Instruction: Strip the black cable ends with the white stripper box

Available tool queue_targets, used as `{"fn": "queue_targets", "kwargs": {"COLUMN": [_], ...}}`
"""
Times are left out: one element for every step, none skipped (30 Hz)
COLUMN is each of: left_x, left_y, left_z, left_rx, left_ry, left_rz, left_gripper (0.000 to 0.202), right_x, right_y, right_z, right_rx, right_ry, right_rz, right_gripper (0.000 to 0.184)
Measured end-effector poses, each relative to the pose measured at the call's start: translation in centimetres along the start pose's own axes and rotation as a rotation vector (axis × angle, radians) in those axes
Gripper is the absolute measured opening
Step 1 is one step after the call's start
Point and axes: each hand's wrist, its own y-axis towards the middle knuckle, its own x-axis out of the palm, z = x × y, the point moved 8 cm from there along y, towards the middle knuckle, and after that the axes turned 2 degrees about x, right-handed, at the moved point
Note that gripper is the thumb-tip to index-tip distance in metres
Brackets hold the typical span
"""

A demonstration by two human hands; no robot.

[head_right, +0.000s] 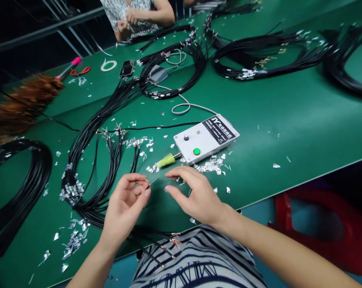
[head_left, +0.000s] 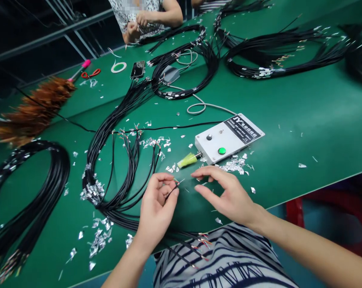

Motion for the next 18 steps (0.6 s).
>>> {"fn": "queue_targets", "kwargs": {"left_x": [0.0,0.0,0.0,0.0,0.1,0.2,0.3,0.4,0.6,0.7,0.7,0.6,0.5,0.3,0.0,-0.5,-1.2,-2.0], "left_y": [-0.2,-0.4,-0.6,-0.7,-0.9,-1.0,-1.1,-1.2,-1.4,-1.5,-1.7,-1.8,-2.0,-2.2,-2.4,-2.4,-2.3,-1.9], "left_z": [-0.2,-0.3,-0.4,-0.5,-0.5,-0.6,-0.6,-0.7,-0.8,-0.8,-0.8,-0.7,-0.6,-0.3,0.1,0.5,0.8,1.1], "left_rx": [-0.01,-0.014,-0.01,-0.004,0.006,0.017,0.028,0.038,0.049,0.063,0.084,0.113,0.16,0.226,0.305,0.388,0.464,0.527], "left_ry": [0.005,0.009,0.012,0.014,0.016,0.018,0.02,0.024,0.029,0.04,0.063,0.111,0.188,0.294,0.43,0.584,0.738,0.876], "left_rz": [-0.004,-0.006,-0.005,-0.004,-0.002,-0.001,-0.002,-0.007,-0.013,-0.023,-0.032,-0.051,-0.076,-0.1,-0.117,-0.12,-0.106,-0.069], "left_gripper": [0.026,0.026,0.026,0.026,0.026,0.026,0.026,0.025,0.024,0.022,0.021,0.019,0.015,0.011,0.009,0.01,0.011,0.012], "right_x": [0.5,1.0,1.3,1.6,1.8,2.0,2.2,2.4,2.6,2.8,2.9,3.0,2.9,2.8,2.6,2.3,2.0,1.6], "right_y": [0.1,0.3,0.4,0.5,0.6,0.6,0.6,0.6,0.6,0.6,0.6,0.6,0.6,0.7,0.7,0.8,0.9,0.9], "right_z": [0.1,0.0,-0.1,-0.3,-0.4,-0.6,-0.7,-0.8,-0.9,-0.9,-0.9,-0.9,-0.8,-0.5,-0.2,0.1,0.4,0.7], "right_rx": [0.021,0.028,0.024,0.016,0.01,0.004,0.001,-0.002,-0.002,-0.001,0.004,0.015,0.034,0.062,0.094,0.124,0.145,0.157], "right_ry": [0.032,0.055,0.071,0.082,0.09,0.098,0.106,0.116,0.13,0.151,0.18,0.219,0.262,0.304,0.335,0.353,0.356,0.35], "right_rz": [-0.015,-0.027,-0.035,-0.038,-0.039,-0.041,-0.044,-0.05,-0.056,-0.06,-0.063,-0.059,-0.044,-0.025,-0.003,0.021,0.051,0.082], "right_gripper": [0.015,0.014,0.014,0.015,0.016,0.017,0.017,0.016,0.013,0.009,0.004,0.002,0.005,0.008,0.01,0.01,0.007,0.003]}}
